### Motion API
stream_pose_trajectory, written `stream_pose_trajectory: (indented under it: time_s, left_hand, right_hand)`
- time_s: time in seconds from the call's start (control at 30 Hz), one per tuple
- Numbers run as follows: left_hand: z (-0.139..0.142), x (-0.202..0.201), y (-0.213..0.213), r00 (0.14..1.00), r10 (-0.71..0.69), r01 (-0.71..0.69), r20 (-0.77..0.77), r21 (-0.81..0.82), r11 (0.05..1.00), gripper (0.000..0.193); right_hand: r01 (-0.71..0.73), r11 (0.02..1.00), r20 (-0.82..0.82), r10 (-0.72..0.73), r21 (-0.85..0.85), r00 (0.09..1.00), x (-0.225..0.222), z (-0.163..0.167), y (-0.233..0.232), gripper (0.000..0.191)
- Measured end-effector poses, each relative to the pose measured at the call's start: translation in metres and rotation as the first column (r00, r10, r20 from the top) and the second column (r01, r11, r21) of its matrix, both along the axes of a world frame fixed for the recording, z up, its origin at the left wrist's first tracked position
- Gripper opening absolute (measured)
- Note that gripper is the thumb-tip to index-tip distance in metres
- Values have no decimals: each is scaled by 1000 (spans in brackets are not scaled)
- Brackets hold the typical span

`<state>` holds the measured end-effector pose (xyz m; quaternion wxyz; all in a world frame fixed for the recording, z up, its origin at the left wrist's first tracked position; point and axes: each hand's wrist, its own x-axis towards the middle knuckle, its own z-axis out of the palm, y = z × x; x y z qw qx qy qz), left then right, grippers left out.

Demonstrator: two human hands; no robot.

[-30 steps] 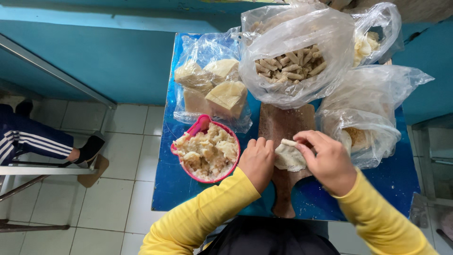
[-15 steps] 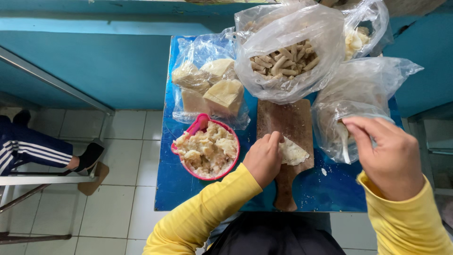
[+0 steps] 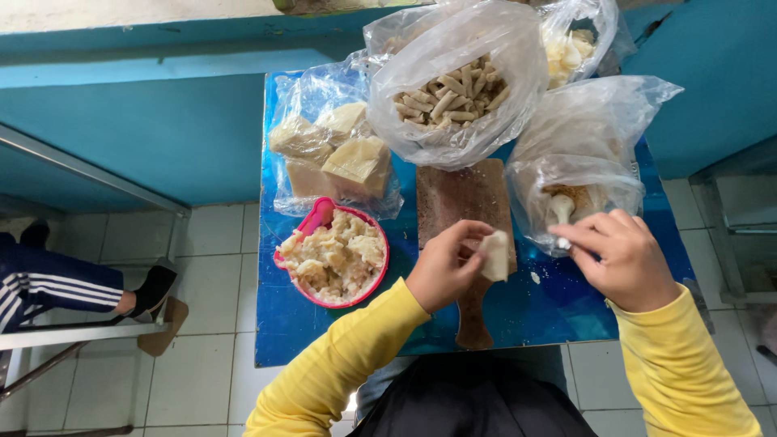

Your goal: The person sits at a blue table and separates thin square pastry wrappers one at a time, stacking them on a small wooden board. They occasionally scoop a brown powdery substance from a plastic bag with a spoon and handle dough in a pink bowl.

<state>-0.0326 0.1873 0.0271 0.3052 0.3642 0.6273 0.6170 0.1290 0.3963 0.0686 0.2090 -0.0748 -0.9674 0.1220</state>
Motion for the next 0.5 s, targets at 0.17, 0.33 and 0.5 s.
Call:
stream_pose_trajectory:
  time_s: [0.17, 0.33, 0.5]
  left_hand:
    - [-4, -1, -12, 883, 115, -153, -455, -47, 987, 40]
    - [-4, -6, -17, 824, 122, -188, -554, -65, 980, 47]
    - [-4, -7, -18, 766, 122, -246, -631, -111, 963, 52]
  right_hand:
    - [229, 936, -223, -292, -269, 930, -9, -12, 3, 9]
    - [307, 903, -321, -399, -299, 859, -15, -31, 13, 12]
    - [243, 727, -246, -496, -641, 833, -17, -48, 24, 17]
